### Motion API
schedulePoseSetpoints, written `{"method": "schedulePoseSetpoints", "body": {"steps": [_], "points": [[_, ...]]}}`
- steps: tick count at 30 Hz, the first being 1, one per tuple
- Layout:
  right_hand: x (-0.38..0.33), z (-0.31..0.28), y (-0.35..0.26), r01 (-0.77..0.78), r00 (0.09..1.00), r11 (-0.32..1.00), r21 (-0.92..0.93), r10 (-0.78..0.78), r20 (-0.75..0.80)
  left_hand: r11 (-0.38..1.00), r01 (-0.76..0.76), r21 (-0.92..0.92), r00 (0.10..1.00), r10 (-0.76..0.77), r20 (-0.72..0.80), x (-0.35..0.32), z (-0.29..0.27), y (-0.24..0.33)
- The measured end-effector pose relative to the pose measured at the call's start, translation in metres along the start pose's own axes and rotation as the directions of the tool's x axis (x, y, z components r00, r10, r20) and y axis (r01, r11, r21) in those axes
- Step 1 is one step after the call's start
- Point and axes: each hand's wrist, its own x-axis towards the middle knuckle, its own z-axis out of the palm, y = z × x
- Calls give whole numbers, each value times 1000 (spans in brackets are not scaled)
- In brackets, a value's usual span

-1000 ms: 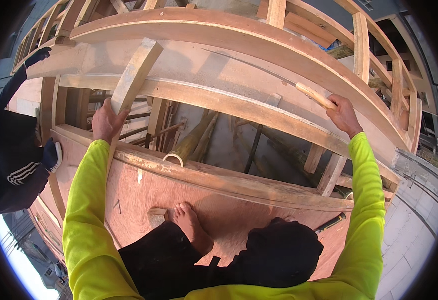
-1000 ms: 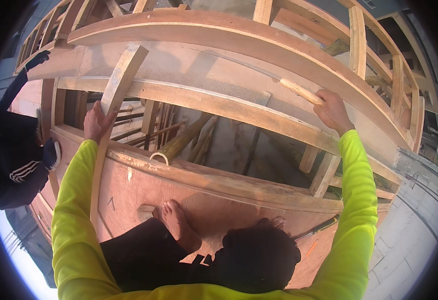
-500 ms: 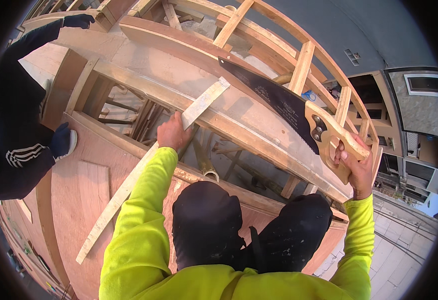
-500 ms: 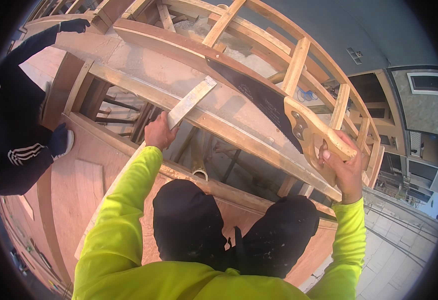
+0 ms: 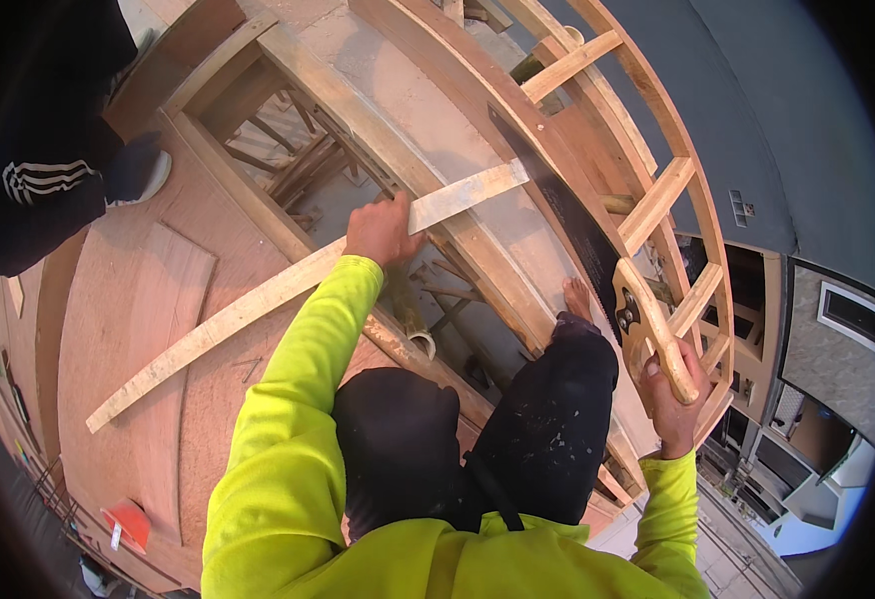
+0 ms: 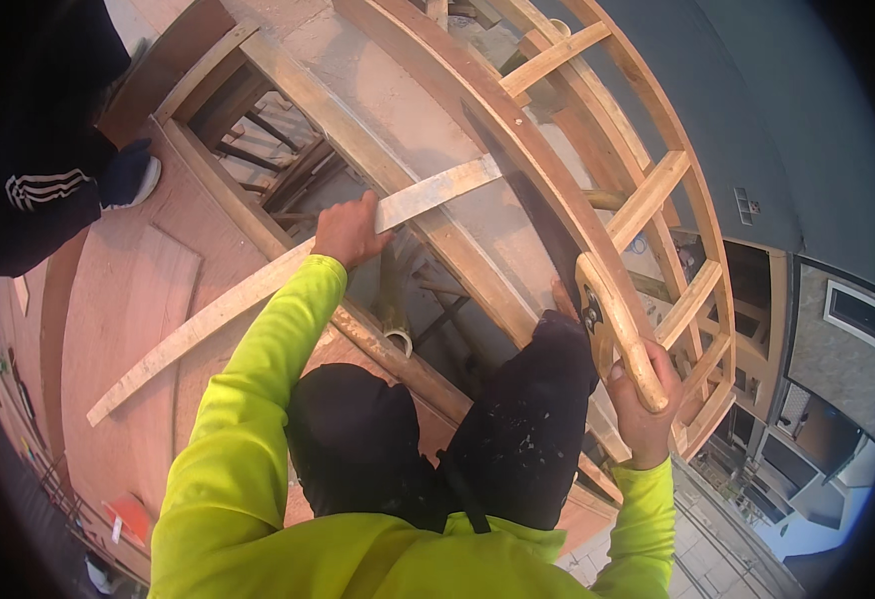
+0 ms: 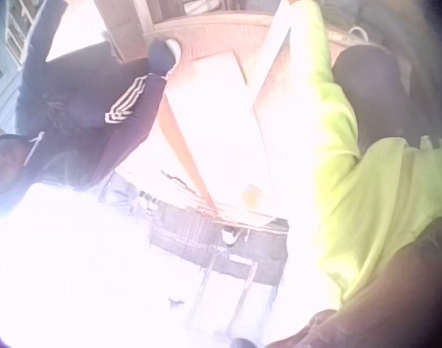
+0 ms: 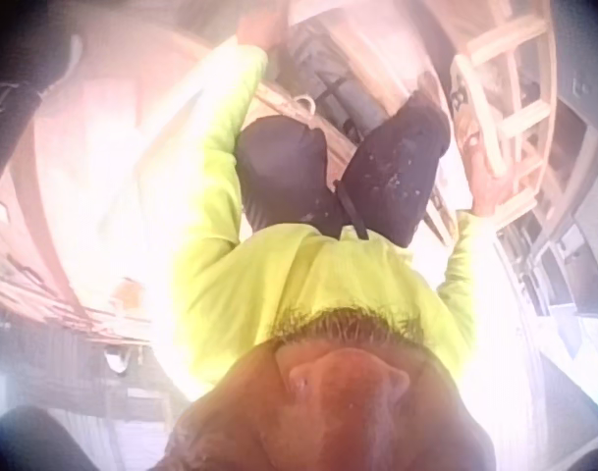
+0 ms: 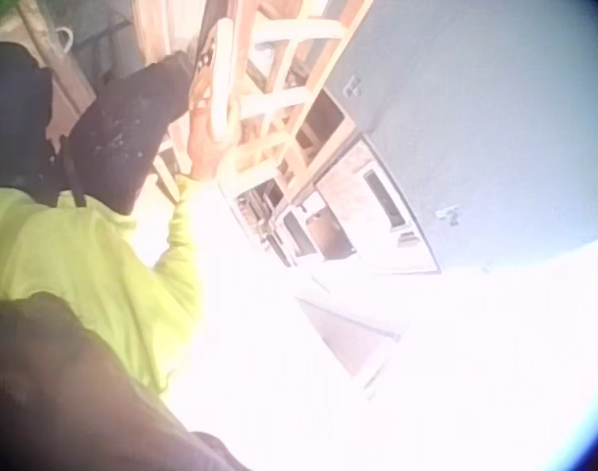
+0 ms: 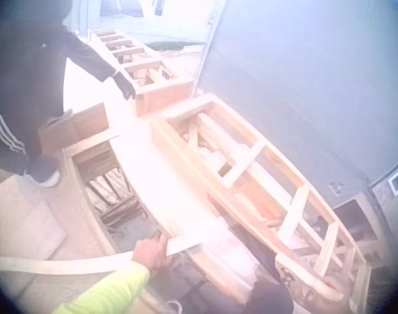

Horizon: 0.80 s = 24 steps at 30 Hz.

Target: The person assembles wooden roof trusses on a roof deck. They position planks, mark them with a pencil, cut them with a hand saw, and secure them with a hammer and nails.

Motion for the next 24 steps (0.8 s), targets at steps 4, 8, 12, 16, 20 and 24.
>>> {"method": "schedulePoseSetpoints", "body": {"steps": [4,8,12,16,20,24], "points": [[22,-24,31,196,977,977,-89,-186,105,993,52,111,998,-54,15,9,-1,7],[45,-72,67,192,961,981,-11,-186,207,981,145,127,987,-153,56,-6,12,24],[82,-102,88,87,942,986,144,-128,309,956,277,99,949,-288,126,-28,36,54],[117,-102,102,309,848,940,144,-341,405,907,417,55,900,-421,117,-41,74,73],[124,-107,114,299,832,941,160,-339,440,936,346,61,917,-323,-235,-44,89,116],[138,-115,111,270,795,940,209,-340,502,907,316,-277,881,-389,-270,-11,99,138]]}}
